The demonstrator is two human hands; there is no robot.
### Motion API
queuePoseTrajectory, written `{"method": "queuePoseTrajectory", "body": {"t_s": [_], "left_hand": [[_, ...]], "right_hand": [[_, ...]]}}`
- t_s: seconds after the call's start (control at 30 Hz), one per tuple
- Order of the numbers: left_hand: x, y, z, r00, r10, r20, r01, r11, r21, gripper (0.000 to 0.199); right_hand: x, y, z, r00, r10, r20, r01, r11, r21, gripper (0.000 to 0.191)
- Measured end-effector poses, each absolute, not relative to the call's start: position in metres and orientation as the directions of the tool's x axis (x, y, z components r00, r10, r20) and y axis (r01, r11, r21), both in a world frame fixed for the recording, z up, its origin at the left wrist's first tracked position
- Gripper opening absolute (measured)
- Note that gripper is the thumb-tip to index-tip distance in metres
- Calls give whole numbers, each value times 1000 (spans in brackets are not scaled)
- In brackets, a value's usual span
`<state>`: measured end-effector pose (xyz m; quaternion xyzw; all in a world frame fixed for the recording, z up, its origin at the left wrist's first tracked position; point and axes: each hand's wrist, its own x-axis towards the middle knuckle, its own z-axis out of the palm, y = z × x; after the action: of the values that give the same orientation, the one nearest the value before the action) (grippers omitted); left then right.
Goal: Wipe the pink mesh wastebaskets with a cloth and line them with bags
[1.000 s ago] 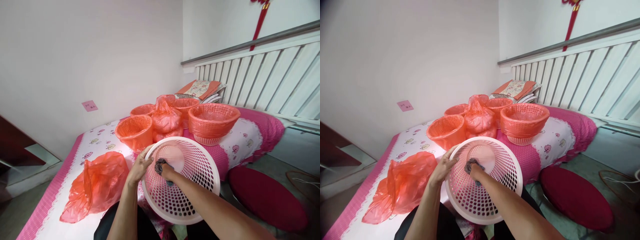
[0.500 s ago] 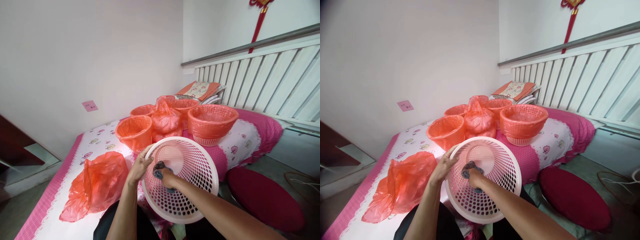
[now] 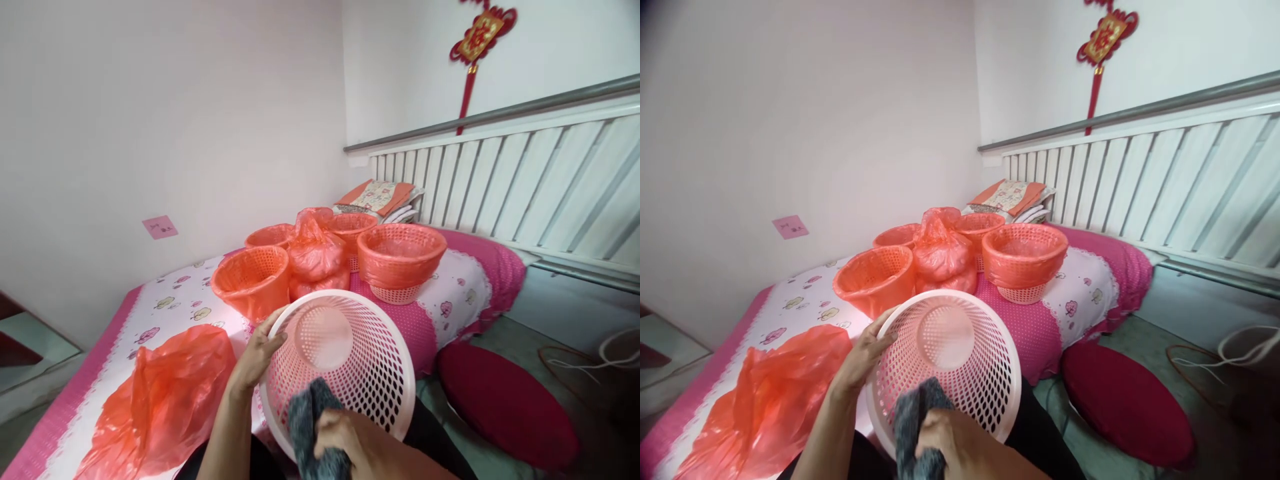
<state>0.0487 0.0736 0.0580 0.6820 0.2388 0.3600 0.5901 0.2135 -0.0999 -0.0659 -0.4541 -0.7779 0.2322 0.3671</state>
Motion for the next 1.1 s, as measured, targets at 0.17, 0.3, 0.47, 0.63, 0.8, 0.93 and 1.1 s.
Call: {"method": "queuePoseTrajectory", "body": {"t_s": [0.17, 0.3, 0.47, 0.63, 0.8, 0.93, 1.1], "left_hand": [[52, 72, 69, 665, 731, 151, -92, -121, 988, 55], [45, 73, 80, 643, 761, 90, -53, -73, 996, 57], [43, 78, 79, 607, 791, 75, -12, -85, 996, 50], [51, 73, 77, 625, 770, 129, -16, -153, 988, 48], [41, 64, 75, 597, 800, 67, -152, 31, 988, 50], [29, 66, 69, 527, 847, 66, -230, 68, 971, 52], [27, 77, 64, 528, 847, 65, -219, 61, 974, 49]], "right_hand": [[248, -107, -92, -314, 888, 336, 863, 415, -290, 13], [242, -103, -112, -328, 728, 601, 896, 442, -47, 12], [228, -93, -122, -361, 517, 776, 852, 522, 49, 5], [238, -95, -109, -339, 505, 794, 872, 485, 63, 25], [227, -91, -104, -345, 446, 826, 878, 464, 116, 22], [219, -88, -93, -354, 471, 808, 874, 474, 107, 26], [224, -90, -77, -329, 613, 718, 854, 518, -51, 22]]}}
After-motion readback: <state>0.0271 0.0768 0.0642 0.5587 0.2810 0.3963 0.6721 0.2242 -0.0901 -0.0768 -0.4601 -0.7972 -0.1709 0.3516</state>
